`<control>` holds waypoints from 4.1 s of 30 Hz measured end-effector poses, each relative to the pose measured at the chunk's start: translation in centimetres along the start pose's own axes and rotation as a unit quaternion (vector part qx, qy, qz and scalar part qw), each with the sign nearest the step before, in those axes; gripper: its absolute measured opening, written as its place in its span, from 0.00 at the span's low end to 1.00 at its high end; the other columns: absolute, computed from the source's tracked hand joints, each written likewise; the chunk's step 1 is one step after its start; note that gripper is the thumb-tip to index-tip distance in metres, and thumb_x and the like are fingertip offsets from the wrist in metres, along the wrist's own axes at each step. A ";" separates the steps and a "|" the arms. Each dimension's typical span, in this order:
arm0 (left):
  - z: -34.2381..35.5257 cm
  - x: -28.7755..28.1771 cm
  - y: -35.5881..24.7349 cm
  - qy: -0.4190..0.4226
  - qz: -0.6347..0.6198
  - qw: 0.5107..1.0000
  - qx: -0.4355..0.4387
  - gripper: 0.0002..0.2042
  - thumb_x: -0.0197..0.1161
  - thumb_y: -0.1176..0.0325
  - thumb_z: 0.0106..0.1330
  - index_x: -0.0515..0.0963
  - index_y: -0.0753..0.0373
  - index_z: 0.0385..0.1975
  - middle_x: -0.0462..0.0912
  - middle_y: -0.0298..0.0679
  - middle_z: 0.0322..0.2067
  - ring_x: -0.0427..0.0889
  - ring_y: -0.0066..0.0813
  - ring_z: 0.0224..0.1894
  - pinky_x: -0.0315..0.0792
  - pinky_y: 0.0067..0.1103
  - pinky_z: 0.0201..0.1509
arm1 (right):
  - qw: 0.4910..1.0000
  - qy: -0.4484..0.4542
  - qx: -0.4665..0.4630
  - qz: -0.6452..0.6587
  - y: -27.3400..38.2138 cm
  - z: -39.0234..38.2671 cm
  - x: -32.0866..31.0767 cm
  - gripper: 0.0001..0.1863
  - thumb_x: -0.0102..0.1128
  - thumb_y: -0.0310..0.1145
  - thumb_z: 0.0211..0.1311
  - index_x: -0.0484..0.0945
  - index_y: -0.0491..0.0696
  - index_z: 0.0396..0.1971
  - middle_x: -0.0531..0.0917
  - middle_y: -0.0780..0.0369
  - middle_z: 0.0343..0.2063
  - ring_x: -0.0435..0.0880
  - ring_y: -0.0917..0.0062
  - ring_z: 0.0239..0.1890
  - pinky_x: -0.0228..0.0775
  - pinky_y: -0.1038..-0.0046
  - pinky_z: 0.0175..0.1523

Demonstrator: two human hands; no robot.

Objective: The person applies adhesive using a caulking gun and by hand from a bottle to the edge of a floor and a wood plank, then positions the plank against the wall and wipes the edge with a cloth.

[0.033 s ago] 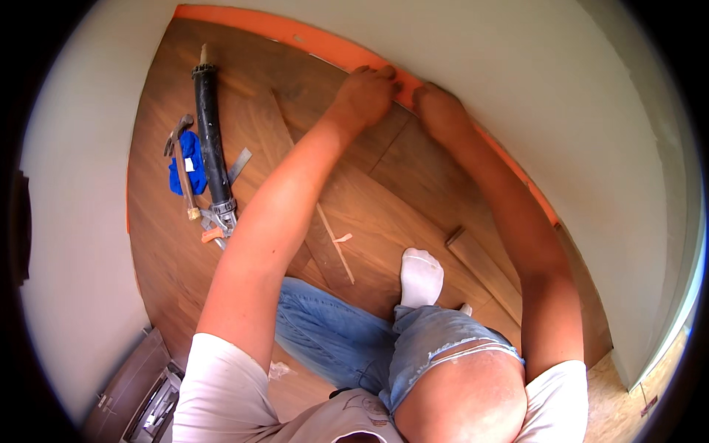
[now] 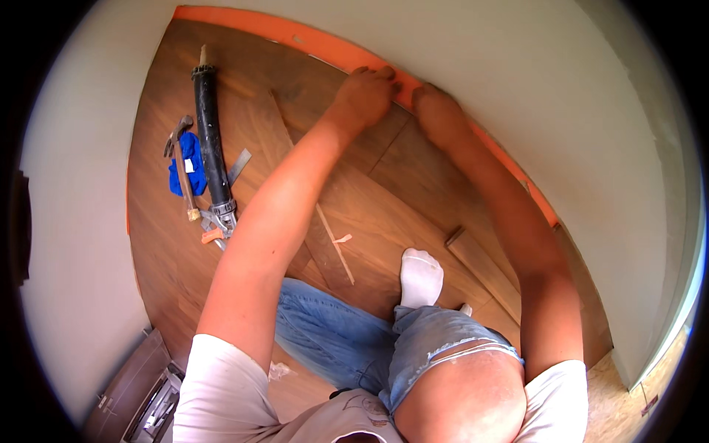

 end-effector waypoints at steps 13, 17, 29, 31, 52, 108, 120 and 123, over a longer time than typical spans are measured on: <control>0.0 0.0 0.2 0.010 -0.033 0.999 -0.031 0.16 0.48 0.63 0.79 0.84 0.62 0.44 0.81 0.39 0.52 0.82 0.41 0.53 0.69 0.34 0.66 | 0.977 -0.110 0.121 0.134 1.3 -3.0 -1.0 0.09 0.55 0.29 0.73 0.79 0.38 0.38 0.84 0.49 0.38 0.84 0.54 0.43 0.75 0.54 0.49; -0.1 -0.1 0.0 0.013 -0.010 1.000 -0.017 0.16 0.48 0.63 0.79 0.84 0.60 0.44 0.81 0.38 0.52 0.82 0.40 0.53 0.69 0.35 0.67 | 0.925 -0.114 0.174 0.318 0.3 -5.2 -1.2 0.08 0.56 0.29 0.72 0.78 0.39 0.39 0.84 0.51 0.37 0.84 0.58 0.42 0.74 0.59 0.50; 0.0 0.2 -0.3 0.004 0.008 1.000 -0.009 0.12 0.53 0.66 0.72 0.86 0.58 0.40 0.84 0.38 0.46 0.84 0.37 0.50 0.73 0.35 0.60 | 0.910 0.000 0.143 0.389 3.8 -6.0 -6.8 0.08 0.57 0.33 0.75 0.77 0.43 0.43 0.83 0.60 0.35 0.79 0.78 0.41 0.72 0.70 0.49; -0.2 1.4 0.4 -0.013 0.033 0.999 -0.009 0.11 0.56 0.66 0.69 0.87 0.58 0.38 0.86 0.37 0.43 0.85 0.36 0.49 0.75 0.35 0.56 | 0.916 0.054 0.123 0.377 6.9 -8.0 -6.5 0.09 0.58 0.36 0.76 0.77 0.46 0.46 0.86 0.60 0.37 0.82 0.77 0.41 0.74 0.70 0.49; -30.5 -5.7 22.2 0.008 -0.173 0.825 -0.538 0.36 0.74 0.51 0.58 0.68 0.67 0.59 0.81 0.62 0.53 0.81 0.59 0.56 0.75 0.42 0.59 | 0.950 0.172 -0.093 0.243 13.6 -14.2 -0.3 0.09 0.58 0.29 0.68 0.83 0.43 0.43 0.85 0.52 0.39 0.84 0.53 0.44 0.77 0.56 0.50; -6.2 -13.9 -7.2 -0.298 -0.823 0.372 -0.307 0.15 0.68 0.67 0.69 0.75 0.75 0.40 0.84 0.45 0.31 0.88 0.33 0.29 0.82 0.27 0.25 | 0.841 -0.034 0.056 0.537 5.2 -18.9 -14.7 0.17 0.64 0.34 0.72 0.74 0.41 0.53 0.81 0.59 0.37 0.81 0.72 0.39 0.77 0.68 0.47; -6.0 -12.9 -7.4 -0.304 -0.833 0.355 -0.297 0.13 0.66 0.63 0.72 0.77 0.69 0.39 0.84 0.39 0.31 0.87 0.27 0.30 0.80 0.25 0.28 | 0.899 -0.048 0.063 0.430 5.3 -18.5 -16.8 0.16 0.62 0.37 0.75 0.74 0.41 0.51 0.80 0.60 0.34 0.80 0.76 0.34 0.74 0.70 0.41; -6.5 -13.6 -7.4 -0.297 -0.840 0.352 -0.286 0.13 0.64 0.61 0.72 0.78 0.67 0.38 0.84 0.37 0.31 0.85 0.24 0.30 0.78 0.23 0.30 | 0.911 -0.034 0.058 0.408 5.2 -18.3 -18.0 0.20 0.66 0.38 0.72 0.74 0.41 0.54 0.81 0.60 0.36 0.81 0.76 0.36 0.74 0.70 0.43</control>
Point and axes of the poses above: each hand's wrist, its own z-axis towards the middle knuckle, its own x-axis out of the palm, y = z × x, the point moved 4 cm from there along z, towards the middle knuckle
